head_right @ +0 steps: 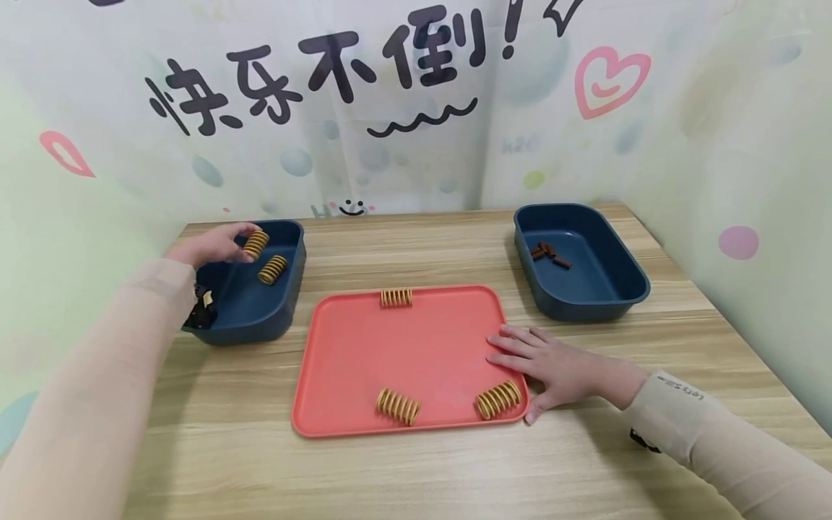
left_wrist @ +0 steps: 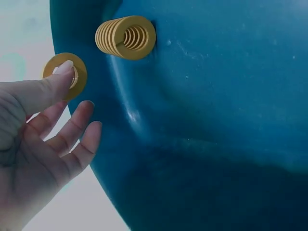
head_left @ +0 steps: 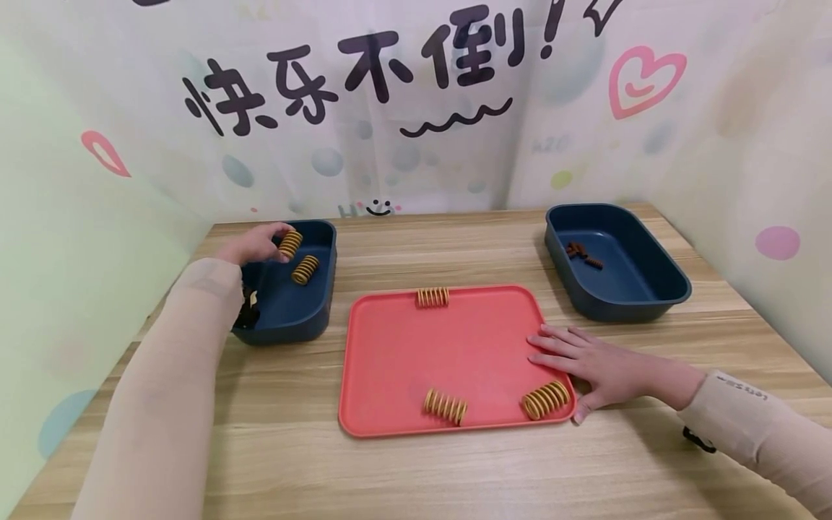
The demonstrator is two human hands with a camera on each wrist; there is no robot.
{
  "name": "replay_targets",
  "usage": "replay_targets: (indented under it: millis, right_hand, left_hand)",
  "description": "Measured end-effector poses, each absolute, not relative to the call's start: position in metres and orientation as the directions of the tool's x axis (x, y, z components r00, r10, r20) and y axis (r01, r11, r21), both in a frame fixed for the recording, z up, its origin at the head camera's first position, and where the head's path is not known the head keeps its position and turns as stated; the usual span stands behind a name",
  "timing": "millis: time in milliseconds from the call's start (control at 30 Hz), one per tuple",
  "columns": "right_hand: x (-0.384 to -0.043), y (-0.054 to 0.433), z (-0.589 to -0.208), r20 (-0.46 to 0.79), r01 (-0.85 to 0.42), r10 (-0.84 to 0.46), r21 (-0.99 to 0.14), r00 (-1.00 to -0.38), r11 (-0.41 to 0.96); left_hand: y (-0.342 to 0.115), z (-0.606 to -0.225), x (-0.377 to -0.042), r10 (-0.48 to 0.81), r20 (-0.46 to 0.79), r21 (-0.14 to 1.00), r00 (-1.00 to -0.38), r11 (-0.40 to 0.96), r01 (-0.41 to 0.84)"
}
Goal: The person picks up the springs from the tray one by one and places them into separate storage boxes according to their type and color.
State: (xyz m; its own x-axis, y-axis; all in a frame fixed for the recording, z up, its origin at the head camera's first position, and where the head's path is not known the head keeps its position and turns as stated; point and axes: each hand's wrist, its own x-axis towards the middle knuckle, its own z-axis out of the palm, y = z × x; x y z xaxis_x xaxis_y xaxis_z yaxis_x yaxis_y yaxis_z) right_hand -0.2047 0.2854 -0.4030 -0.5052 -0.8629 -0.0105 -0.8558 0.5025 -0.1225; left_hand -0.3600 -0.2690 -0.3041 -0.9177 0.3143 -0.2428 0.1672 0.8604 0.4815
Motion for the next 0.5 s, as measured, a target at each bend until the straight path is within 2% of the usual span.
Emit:
replay_targets:
  millis: [500]
  right_hand:
    - [-0.205, 0.287, -0.404, 0.007, -0.865, -0.869, -0.099, -0.494, 0.491]
  left_hand:
    - [-0.279, -0.314, -0.367, 0.284, -0.347, 0.566, -0.894, 0.823, 0.042]
